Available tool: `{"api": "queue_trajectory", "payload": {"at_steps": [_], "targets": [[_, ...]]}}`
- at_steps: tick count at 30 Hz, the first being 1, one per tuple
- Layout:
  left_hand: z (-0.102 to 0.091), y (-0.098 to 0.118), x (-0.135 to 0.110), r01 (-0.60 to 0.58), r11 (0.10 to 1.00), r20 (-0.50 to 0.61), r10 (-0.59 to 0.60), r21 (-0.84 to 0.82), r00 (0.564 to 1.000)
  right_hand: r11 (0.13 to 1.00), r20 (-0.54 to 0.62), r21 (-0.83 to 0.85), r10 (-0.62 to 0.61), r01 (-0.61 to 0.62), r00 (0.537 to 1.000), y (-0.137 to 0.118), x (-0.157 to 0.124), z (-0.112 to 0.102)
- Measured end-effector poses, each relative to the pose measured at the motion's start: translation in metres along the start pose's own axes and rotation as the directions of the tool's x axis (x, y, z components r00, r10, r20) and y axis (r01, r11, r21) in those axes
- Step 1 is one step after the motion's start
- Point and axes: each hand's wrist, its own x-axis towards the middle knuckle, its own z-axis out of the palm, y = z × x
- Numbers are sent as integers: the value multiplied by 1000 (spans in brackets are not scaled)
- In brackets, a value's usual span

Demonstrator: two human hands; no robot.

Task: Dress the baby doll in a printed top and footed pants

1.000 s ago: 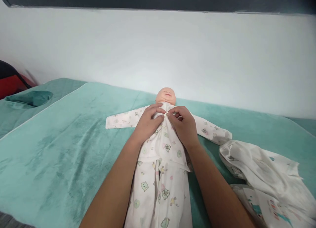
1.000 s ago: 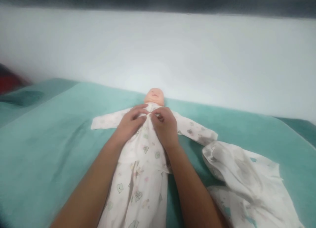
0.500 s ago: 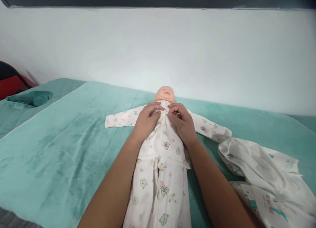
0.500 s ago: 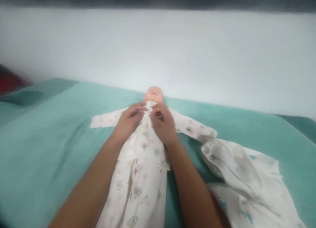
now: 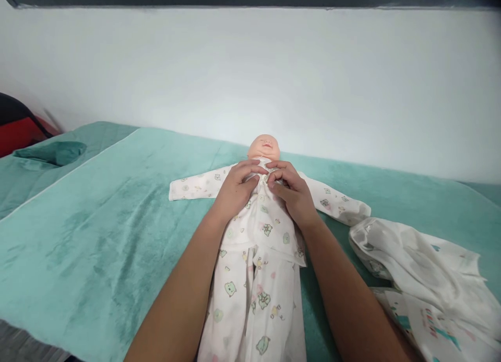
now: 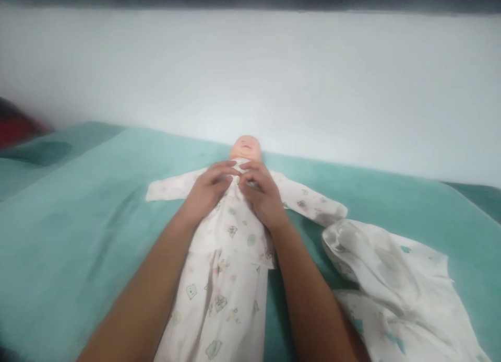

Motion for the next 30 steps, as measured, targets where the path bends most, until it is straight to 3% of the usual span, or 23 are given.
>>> {"api": "queue_trajectory", "payload": {"at_steps": [4,7,11,15,19,30], "targets": [[-4,2,0,27,996,-6,-28,-83,1000,998,-152,-37,37,-43,988,-2,-2,5],[-13,4,-1,59,992,108,-47,-108,993,998,-196,-61,-5,-7,981,-3,-3,7],[-32,7,-3,25,1000,349,-27,9,937,978,-55,-143,-162,153,985,-6,-3,4],[-41,7,-4,-66,997,465,35,50,885,969,149,-126,-192,211,970,-12,-1,-5],[-40,6,-3,-98,995,476,70,35,877,971,259,-102,-183,215,949,-15,0,-12],[-33,4,-1,-190,981,448,150,45,881,993,329,56,-119,106,937,-15,2,-15]]}}
